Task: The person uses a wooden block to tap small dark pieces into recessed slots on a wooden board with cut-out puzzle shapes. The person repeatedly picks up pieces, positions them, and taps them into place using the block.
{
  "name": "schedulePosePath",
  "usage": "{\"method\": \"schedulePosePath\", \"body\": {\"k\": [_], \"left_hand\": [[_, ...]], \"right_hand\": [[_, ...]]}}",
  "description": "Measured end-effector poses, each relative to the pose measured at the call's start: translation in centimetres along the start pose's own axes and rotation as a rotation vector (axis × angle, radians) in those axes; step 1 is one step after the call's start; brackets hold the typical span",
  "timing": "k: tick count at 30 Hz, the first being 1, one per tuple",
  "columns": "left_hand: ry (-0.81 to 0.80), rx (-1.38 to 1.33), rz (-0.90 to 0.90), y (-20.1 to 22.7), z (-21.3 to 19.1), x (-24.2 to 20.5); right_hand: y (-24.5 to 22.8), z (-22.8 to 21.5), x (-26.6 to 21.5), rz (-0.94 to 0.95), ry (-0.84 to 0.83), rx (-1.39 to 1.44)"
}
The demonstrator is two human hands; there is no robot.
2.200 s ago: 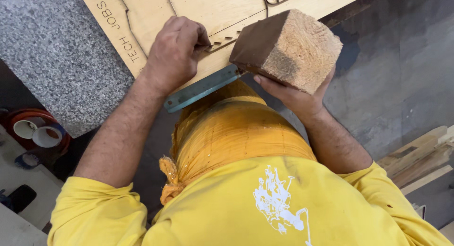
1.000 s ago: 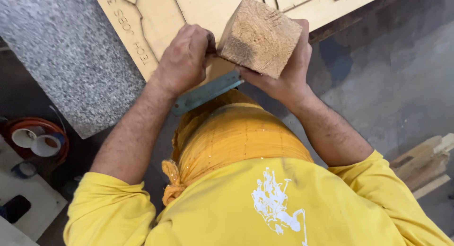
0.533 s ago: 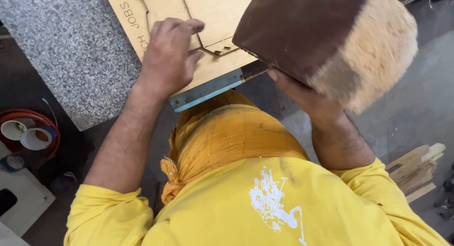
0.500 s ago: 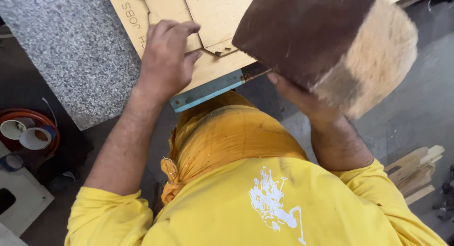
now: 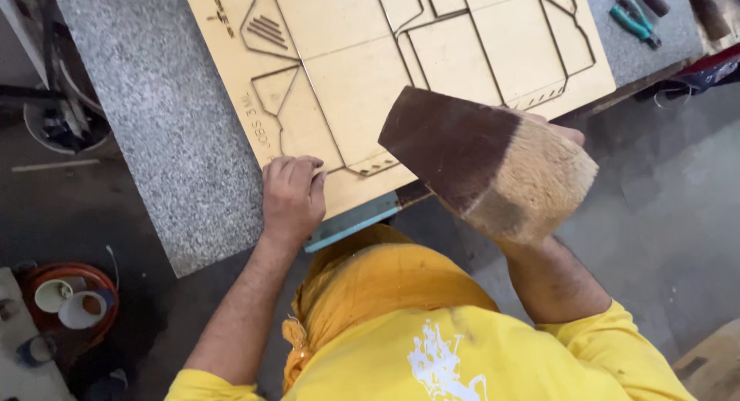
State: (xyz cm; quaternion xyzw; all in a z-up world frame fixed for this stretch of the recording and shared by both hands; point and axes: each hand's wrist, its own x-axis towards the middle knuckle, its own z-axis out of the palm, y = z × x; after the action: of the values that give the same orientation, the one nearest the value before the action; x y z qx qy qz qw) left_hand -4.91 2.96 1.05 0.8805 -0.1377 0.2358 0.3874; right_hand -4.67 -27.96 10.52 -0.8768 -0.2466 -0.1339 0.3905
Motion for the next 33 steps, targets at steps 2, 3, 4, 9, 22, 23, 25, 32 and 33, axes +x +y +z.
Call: {"method": "schedulePosePath", "body": {"k": [2,3,4,9,22,23,25,32,33], "left_hand": [[-0.004,0.002,-0.004,0.1,-0.1,-0.2],[-0.003,0.007,0.0,0.2,-0.2,-0.3],[0.003,0.012,0.013,0.2,-0.2,-0.1],[0.017,0.044,0.041,0.1,-0.6,0.2],[0.004,0.046,-0.019,-0.3,-0.2,-0.3],[0.017,0.054,-0.015,0.1,0.2,-0.2],[0.019,0.06,-0.029,0.4,0.1,-0.3],[0.016,0.119,-0.053,0.1,0.0,-0.5],[0.021,0.125,-0.057,0.2,0.2,-0.3]], "right_hand": [[0.5,1.7,0.0,0.06,-0.019,0.046],[0.6,3.5,0.5,0.081,-0.012,0.067],[0.6,5.2,1.1,0.097,0.0,0.077],[-0.2,5.0,3.8,0.247,0.001,0.131],[0.3,7.4,2.2,0.319,-0.017,0.207],[0.5,7.0,2.2,0.297,-0.011,0.254],[0.5,6.4,2.3,0.253,0.019,0.312],[1.9,-0.7,1.8,0.232,0.136,0.157],[2.6,-2.3,2.1,0.272,0.142,0.085]]}}
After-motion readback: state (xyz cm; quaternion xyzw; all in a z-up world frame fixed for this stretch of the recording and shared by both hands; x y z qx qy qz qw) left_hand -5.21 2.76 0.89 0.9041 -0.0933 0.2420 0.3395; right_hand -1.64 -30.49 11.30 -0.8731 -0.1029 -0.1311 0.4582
